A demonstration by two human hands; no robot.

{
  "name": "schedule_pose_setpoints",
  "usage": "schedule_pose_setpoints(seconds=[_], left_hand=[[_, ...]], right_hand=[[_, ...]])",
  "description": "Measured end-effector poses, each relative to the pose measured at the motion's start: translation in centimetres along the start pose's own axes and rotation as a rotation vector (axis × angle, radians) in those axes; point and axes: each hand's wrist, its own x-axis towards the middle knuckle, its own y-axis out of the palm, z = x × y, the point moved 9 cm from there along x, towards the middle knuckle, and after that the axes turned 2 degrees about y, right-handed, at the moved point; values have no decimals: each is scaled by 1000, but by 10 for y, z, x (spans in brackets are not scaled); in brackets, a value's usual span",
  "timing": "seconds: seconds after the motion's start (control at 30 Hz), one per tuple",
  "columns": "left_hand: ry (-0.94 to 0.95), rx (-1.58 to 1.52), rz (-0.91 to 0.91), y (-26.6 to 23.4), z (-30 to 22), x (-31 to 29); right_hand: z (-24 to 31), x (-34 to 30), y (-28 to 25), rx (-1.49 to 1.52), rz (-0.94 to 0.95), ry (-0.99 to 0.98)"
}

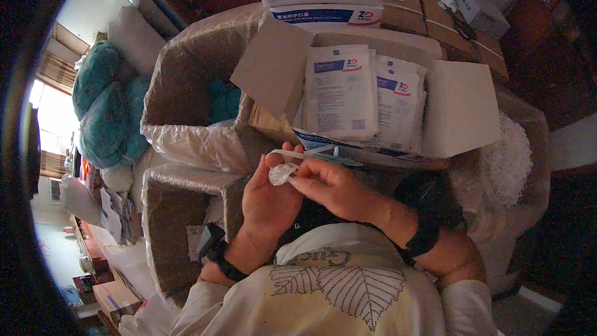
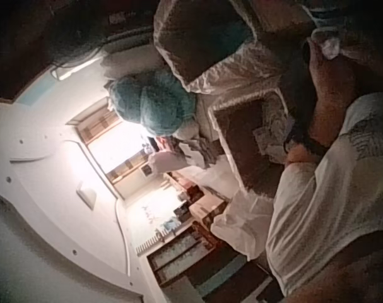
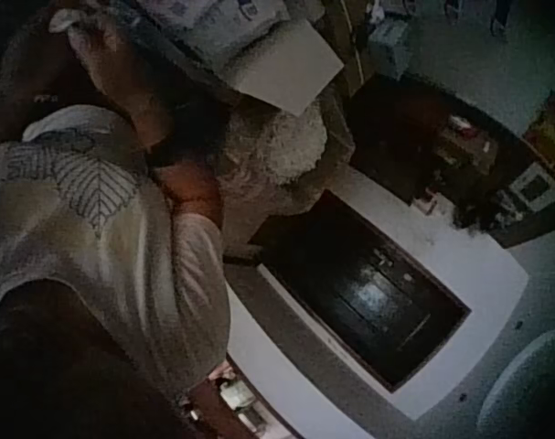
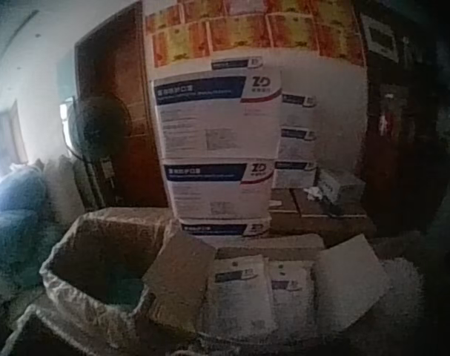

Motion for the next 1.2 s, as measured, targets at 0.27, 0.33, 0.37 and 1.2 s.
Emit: schedule_pose_setpoints(seconds=[0.27, 0.33, 0.37, 1.2], left_hand=[[-28, -81, 30, 11, 2, 3], [-80, -41, -12, 11, 4, 1], [-94, -47, 51, 15, 5, 0], [21, 396, 132, 19, 8, -3]], right_hand=[[19, -5, -5, -303, -183, -175], [28, -8, -2, -328, -155, -102], [31, -9, -1, -375, -169, -124], [37, 0, -1, -492, -66, -301]])
